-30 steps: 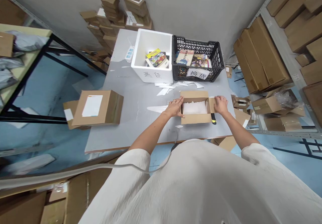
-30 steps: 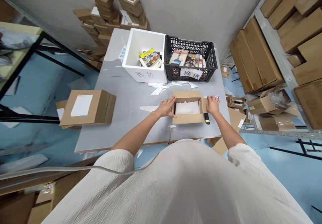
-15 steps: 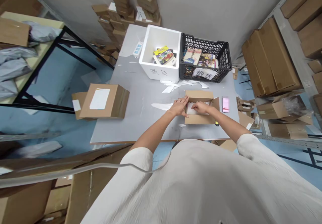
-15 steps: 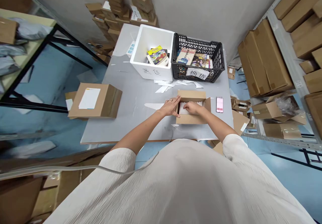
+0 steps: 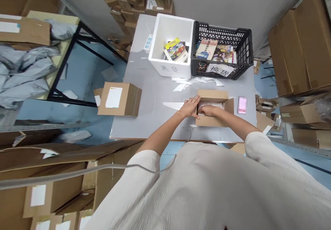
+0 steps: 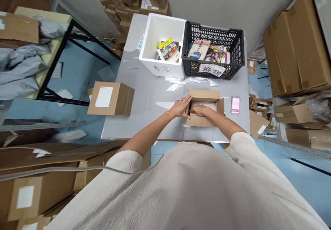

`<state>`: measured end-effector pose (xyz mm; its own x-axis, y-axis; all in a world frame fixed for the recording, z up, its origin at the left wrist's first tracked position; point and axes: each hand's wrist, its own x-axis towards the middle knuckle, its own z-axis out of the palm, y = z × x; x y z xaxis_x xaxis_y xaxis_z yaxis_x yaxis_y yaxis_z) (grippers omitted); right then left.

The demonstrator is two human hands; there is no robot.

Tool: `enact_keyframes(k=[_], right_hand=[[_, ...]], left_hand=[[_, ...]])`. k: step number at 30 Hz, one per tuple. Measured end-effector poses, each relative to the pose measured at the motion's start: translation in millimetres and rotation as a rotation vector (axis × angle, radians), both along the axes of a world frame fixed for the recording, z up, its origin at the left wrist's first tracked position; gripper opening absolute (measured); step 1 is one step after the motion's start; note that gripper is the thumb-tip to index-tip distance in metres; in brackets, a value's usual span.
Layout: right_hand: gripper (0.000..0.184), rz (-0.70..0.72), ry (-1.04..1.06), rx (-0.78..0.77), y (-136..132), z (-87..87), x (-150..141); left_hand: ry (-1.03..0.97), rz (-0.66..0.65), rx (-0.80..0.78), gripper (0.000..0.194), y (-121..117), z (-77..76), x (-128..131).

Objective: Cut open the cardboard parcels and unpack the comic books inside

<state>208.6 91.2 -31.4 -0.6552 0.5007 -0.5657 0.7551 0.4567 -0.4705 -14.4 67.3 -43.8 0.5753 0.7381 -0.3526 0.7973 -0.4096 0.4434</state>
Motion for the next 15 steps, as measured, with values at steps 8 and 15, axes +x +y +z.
enact_keyframes(k=[8, 15], right_hand=[[0.035, 0.150, -0.066, -0.102, 5.9, 0.0, -4.4], [0.038, 0.157, -0.114, -0.126, 6.9, 3.8, -4.2]], left_hand=[[-0.002, -0.018, -0.009, 0.152, 0.5, 2.4, -2.5], [0.003, -0.024, -0.016, 0.155, -0.7, 2.6, -2.9]])
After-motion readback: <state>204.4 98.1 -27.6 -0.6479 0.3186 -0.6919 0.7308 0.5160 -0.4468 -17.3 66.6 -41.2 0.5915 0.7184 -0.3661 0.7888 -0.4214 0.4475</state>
